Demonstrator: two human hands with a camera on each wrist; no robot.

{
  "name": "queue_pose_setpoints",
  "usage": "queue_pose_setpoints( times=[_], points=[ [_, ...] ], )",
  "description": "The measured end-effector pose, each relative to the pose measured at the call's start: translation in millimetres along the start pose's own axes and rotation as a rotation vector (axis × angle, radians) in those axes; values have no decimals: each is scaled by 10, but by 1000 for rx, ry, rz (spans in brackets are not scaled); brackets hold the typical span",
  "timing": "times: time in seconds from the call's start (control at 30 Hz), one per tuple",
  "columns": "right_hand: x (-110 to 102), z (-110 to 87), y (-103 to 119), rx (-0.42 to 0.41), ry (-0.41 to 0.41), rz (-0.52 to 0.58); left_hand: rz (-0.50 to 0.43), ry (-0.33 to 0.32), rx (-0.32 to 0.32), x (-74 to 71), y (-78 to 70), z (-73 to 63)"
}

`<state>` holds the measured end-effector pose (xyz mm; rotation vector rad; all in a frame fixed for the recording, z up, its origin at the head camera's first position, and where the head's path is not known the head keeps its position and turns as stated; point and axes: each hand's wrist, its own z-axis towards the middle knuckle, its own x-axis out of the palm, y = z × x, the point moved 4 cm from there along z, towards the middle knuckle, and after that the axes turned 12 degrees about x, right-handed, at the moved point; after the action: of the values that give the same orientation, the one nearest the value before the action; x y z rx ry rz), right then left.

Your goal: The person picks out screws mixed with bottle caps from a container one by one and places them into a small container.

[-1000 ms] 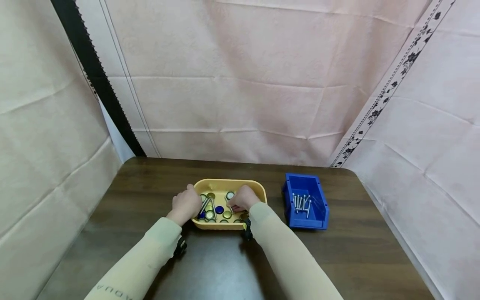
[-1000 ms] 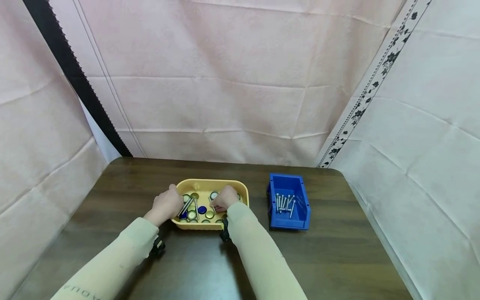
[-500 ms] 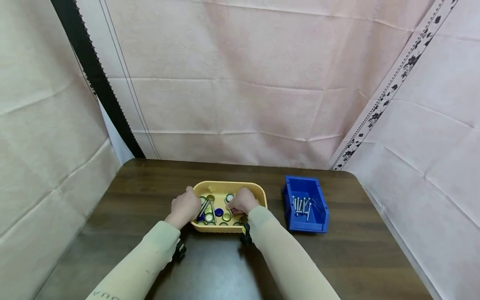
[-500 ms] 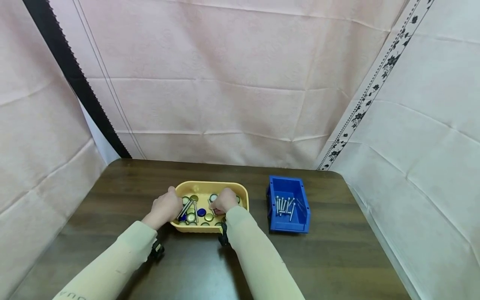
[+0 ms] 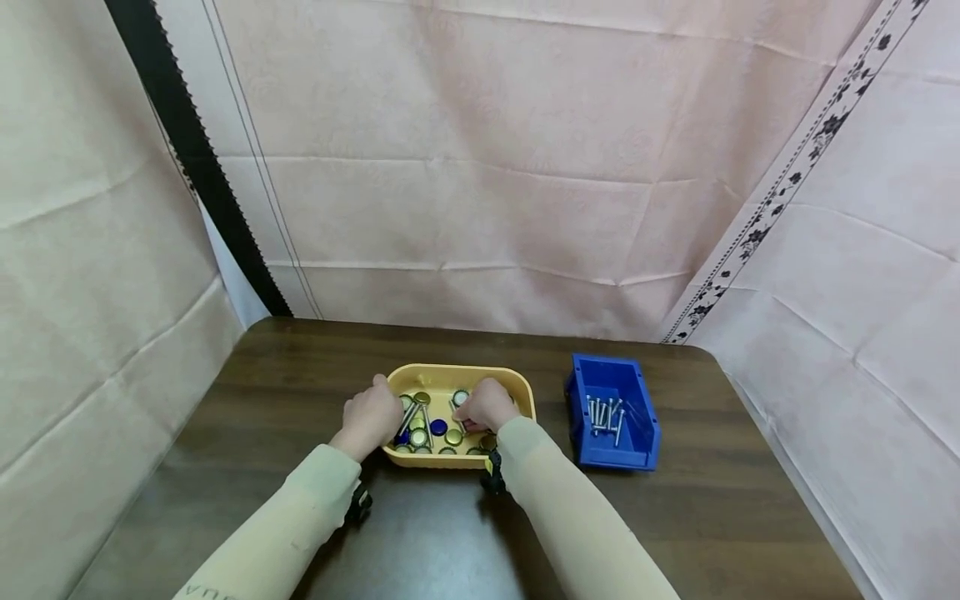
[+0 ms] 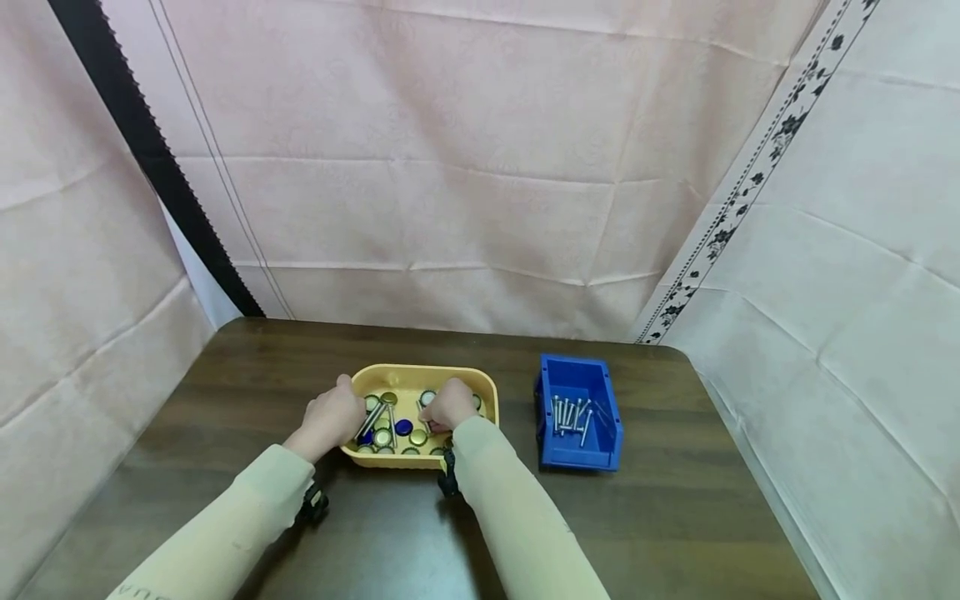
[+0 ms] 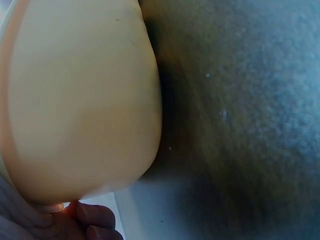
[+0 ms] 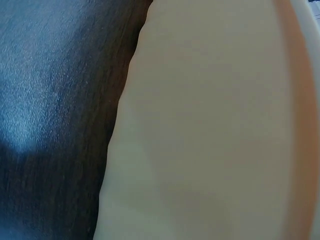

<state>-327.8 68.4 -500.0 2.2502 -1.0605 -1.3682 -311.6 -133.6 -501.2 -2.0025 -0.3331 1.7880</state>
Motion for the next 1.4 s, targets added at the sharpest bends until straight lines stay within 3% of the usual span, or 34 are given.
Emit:
queue_pose_setpoints(
  times=[0.63,0.93,1.17,1.4],
  points=[
    [37,-42,19,-36,-32,-67,7,-21,12,15,32,1],
    [48,-15,56,-97,-78,-206,-2,-24,7,36,4,8],
    [3,-8,-13,-91,-32,-163,31,-34,16,49,-52,10],
    [-104,-107,18,-142,30,-30,30,-43,-6,16,-24,-8]
  ],
)
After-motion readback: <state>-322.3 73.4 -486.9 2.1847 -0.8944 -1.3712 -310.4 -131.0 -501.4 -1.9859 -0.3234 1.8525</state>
